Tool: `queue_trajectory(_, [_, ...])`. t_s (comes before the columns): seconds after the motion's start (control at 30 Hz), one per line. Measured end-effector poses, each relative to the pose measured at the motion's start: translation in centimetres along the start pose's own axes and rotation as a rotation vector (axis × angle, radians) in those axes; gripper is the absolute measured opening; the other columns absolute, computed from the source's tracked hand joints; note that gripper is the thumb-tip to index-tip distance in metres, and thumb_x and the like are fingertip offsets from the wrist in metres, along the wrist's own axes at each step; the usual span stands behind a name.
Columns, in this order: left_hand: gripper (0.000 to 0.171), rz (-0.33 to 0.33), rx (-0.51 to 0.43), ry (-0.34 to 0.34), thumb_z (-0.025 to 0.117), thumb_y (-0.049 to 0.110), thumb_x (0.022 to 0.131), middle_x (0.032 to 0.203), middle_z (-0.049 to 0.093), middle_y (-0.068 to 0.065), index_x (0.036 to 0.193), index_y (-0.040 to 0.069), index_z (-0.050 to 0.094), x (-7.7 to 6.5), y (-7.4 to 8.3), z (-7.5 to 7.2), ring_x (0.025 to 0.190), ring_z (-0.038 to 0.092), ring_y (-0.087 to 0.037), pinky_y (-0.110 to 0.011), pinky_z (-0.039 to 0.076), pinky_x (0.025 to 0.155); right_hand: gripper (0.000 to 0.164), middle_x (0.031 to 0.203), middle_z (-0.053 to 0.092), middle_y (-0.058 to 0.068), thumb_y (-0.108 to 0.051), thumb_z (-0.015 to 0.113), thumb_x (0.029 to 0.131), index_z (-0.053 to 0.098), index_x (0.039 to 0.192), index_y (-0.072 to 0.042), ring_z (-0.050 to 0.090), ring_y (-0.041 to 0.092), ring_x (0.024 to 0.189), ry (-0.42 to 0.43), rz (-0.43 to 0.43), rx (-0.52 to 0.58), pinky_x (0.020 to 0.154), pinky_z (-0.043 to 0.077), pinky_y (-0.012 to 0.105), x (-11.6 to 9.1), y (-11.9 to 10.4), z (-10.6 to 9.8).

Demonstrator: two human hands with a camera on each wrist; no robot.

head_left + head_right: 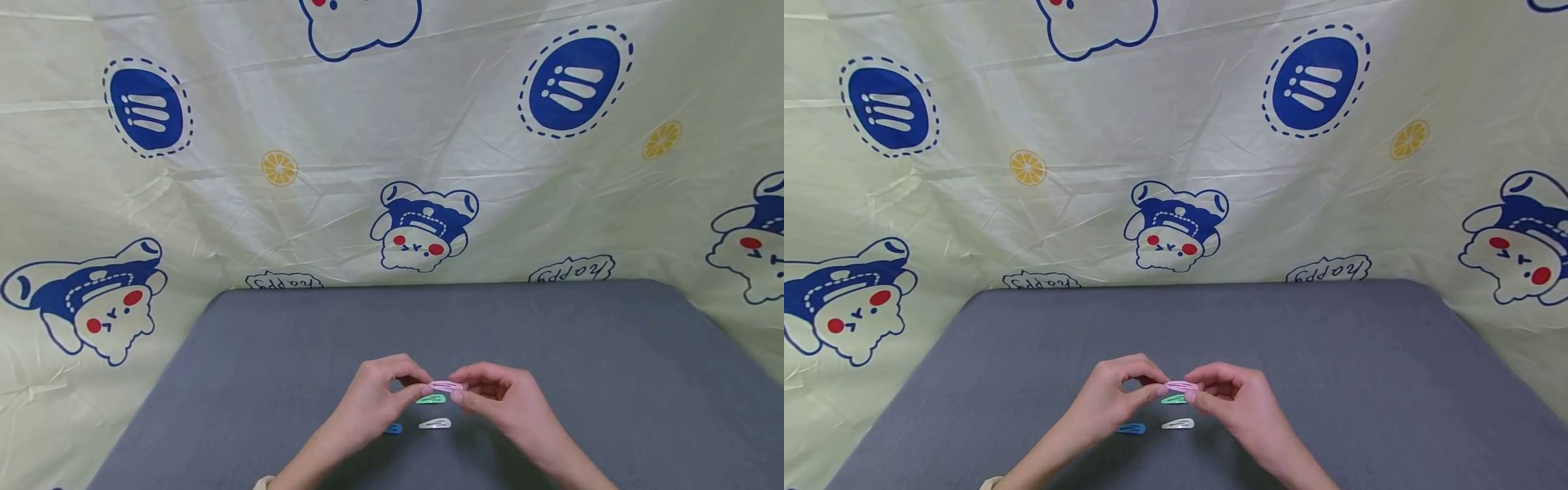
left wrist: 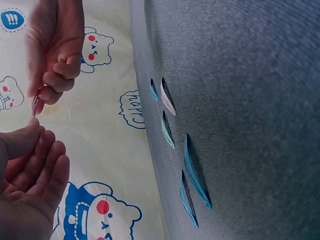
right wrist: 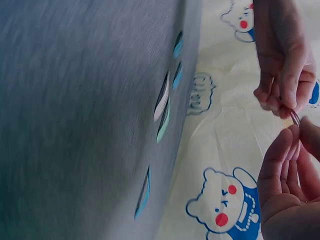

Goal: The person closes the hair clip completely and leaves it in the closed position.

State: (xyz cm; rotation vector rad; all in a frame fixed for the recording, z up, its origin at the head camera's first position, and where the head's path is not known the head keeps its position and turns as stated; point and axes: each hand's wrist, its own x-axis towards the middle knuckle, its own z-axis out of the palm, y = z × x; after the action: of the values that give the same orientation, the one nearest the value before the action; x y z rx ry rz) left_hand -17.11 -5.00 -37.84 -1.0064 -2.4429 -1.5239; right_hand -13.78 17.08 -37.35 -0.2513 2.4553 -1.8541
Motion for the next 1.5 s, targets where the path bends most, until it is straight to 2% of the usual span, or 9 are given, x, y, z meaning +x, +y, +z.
queue_trajectory(0.2, [0.005, 0.086, 0.037, 0.004, 0.075, 0.009, 0.087, 0.083, 0.064, 0.014, 0.090, 0.013, 0.076, -0.1, -0.3, 0.2, 0.077, 0.058, -0.001, -0.027, 0.052, 0.069, 0.024, 0.089, 0.069, 0.004, -0.026, 0.081, 0.082, 0.074, 0.099, -0.012, 0.066, 0.021, 0.076, 0.006, -0.020, -0.101, 0.069, 0.056, 0.030, 0.0, -0.1, 0.0])
queue_trajectory(0.33, [0.004, 0.120, 0.061, 0.000, 0.075, 0.009, 0.087, 0.084, 0.064, 0.013, 0.089, 0.012, 0.075, -0.2, -0.5, 0.3, 0.078, 0.058, 0.000, -0.029, 0.053, 0.068, 0.017, 0.087, 0.070, 0.000, -0.024, 0.081, 0.083, 0.074, 0.096, -0.016, 0.066, 0.017, 0.075, 0.008, -0.049, -0.164, 0.068, 0.055, 0.030, 0.0, 0.1, 0.1])
queue_trajectory(0.53, [0.005, 0.131, 0.084, -0.032, 0.073, 0.008, 0.088, 0.086, 0.066, 0.011, 0.091, 0.011, 0.075, -0.1, -0.7, 0.3, 0.079, 0.057, 0.000, -0.020, 0.051, 0.071, 0.016, 0.086, 0.070, -0.007, -0.031, 0.079, 0.083, 0.074, 0.094, -0.021, 0.066, 0.013, 0.074, 0.019, -0.108, -0.220, 0.067, 0.055, 0.028, -0.1, 0.5, 0.1])
queue_trajectory(0.67, [0.006, 0.142, 0.109, -0.061, 0.073, 0.004, 0.088, 0.086, 0.065, 0.008, 0.092, 0.008, 0.075, -0.2, -0.7, 0.4, 0.078, 0.056, 0.000, -0.016, 0.049, 0.072, 0.012, 0.086, 0.070, -0.008, -0.026, 0.080, 0.083, 0.074, 0.093, -0.022, 0.067, 0.012, 0.074, 0.008, -0.159, -0.228, 0.067, 0.055, 0.028, -0.1, 0.9, -0.1])
queue_trajectory(0.83, [0.005, 0.128, 0.103, -0.077, 0.073, 0.004, 0.088, 0.085, 0.064, 0.009, 0.092, 0.007, 0.075, -0.2, -0.7, 0.5, 0.076, 0.055, 0.001, -0.014, 0.048, 0.068, 0.011, 0.088, 0.071, -0.007, -0.022, 0.079, 0.085, 0.074, 0.094, -0.024, 0.066, 0.011, 0.075, -0.028, -0.236, -0.246, 0.069, 0.055, 0.028, 0.1, 1.4, -0.6])
queue_trajectory(1.0, [0.004, 0.088, 0.088, -0.091, 0.074, 0.006, 0.087, 0.084, 0.063, 0.012, 0.090, 0.009, 0.074, 0.0, -0.7, 0.7, 0.080, 0.058, 0.003, -0.018, 0.050, 0.072, 0.011, 0.091, 0.068, -0.010, -0.029, 0.077, 0.086, 0.073, 0.097, -0.028, 0.064, 0.009, 0.079, -0.076, -0.244, -0.291, 0.072, 0.054, 0.028, 0.3, 1.4, -1.4])
queue_trajectory(1.17, [0.005, 0.082, 0.095, -0.145, 0.075, 0.007, 0.087, 0.083, 0.062, 0.014, 0.090, 0.011, 0.075, 0.7, -0.7, 0.9, 0.082, 0.058, 0.004, -0.020, 0.051, 0.075, 0.011, 0.090, 0.066, -0.013, -0.028, 0.077, 0.086, 0.073, 0.096, -0.030, 0.061, 0.009, 0.078, -0.092, -0.226, -0.338, 0.072, 0.053, 0.028, 0.3, 1.5, -2.2])
queue_trajectory(1.37, [0.006, 0.090, 0.140, -0.240, 0.075, 0.007, 0.087, 0.083, 0.061, 0.014, 0.088, 0.013, 0.074, 1.8, -1.2, 1.4, 0.080, 0.056, 0.005, -0.015, 0.048, 0.075, 0.008, 0.087, 0.065, -0.012, -0.026, 0.077, 0.086, 0.073, 0.093, -0.028, 0.061, 0.008, 0.077, -0.121, -0.172, -0.399, 0.071, 0.053, 0.028, 0.5, 1.9, -2.7])
queue_trajectory(1.5, [0.005, 0.110, 0.157, -0.300, 0.075, 0.008, 0.087, 0.082, 0.062, 0.012, 0.087, 0.013, 0.073, 2.4, -1.7, 1.9, 0.079, 0.056, 0.006, -0.014, 0.048, 0.074, 0.010, 0.084, 0.065, -0.013, -0.020, 0.077, 0.086, 0.073, 0.091, -0.027, 0.060, 0.007, 0.074, -0.122, -0.202, -0.428, 0.069, 0.052, 0.027, 0.5, 2.4, -3.0])
